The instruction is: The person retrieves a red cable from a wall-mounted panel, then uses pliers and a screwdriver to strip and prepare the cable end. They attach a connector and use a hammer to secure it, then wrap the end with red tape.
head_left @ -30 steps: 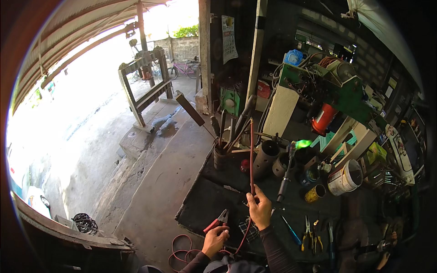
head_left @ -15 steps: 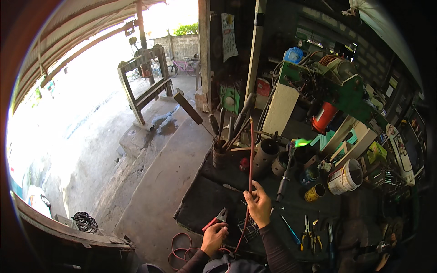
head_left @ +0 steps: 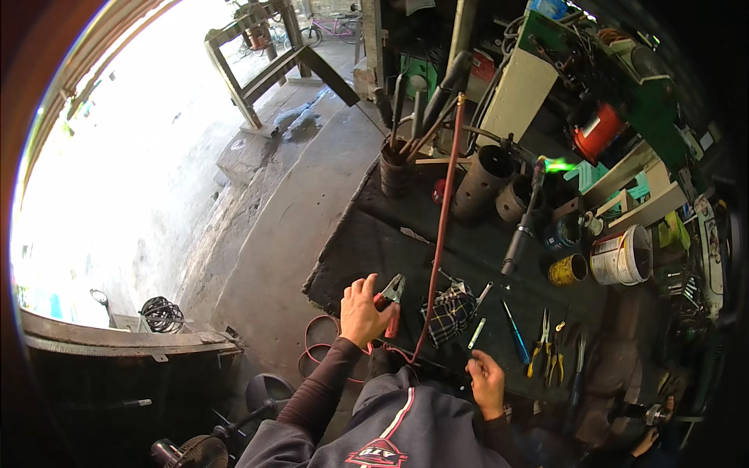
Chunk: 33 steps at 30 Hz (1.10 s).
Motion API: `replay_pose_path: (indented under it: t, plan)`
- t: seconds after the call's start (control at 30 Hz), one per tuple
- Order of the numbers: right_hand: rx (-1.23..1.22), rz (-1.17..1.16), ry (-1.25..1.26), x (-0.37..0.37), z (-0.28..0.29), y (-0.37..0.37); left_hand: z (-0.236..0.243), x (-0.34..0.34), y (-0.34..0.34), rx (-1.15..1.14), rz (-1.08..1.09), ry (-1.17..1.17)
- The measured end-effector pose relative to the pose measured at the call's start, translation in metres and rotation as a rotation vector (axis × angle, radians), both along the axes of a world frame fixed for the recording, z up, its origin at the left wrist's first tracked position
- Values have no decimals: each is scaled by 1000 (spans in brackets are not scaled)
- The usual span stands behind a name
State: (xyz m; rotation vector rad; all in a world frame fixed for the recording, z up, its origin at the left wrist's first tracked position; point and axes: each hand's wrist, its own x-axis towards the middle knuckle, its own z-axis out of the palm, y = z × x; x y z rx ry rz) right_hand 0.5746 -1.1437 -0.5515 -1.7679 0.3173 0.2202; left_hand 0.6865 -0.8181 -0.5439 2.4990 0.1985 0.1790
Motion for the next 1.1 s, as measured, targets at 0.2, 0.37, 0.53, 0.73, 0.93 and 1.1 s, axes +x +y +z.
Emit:
replay_pose_path:
  t: [0.2, 0.37, 0.53, 0.73, 0.93, 1.1]
  plan:
    - [-44, -27, 33, -17, 9, -17, -16, 10, -23, 186, -42, 333]
    - [5, 1, -55, 0, 54, -8, 4, 15, 17, -851, 52, 411]
    - [179, 232, -87, 15, 96, 1, 58, -22, 2, -1257, -12, 438]
    - [249, 430, -295, 36, 153, 20, 133, -61, -96, -1760, 218, 646]
    - [137, 342, -471, 37, 149, -1, 126, -68, -147, -1893, 124, 825]
    - [126, 232, -482, 31, 139, -20, 119, -69, -167, -1828, 44, 948]
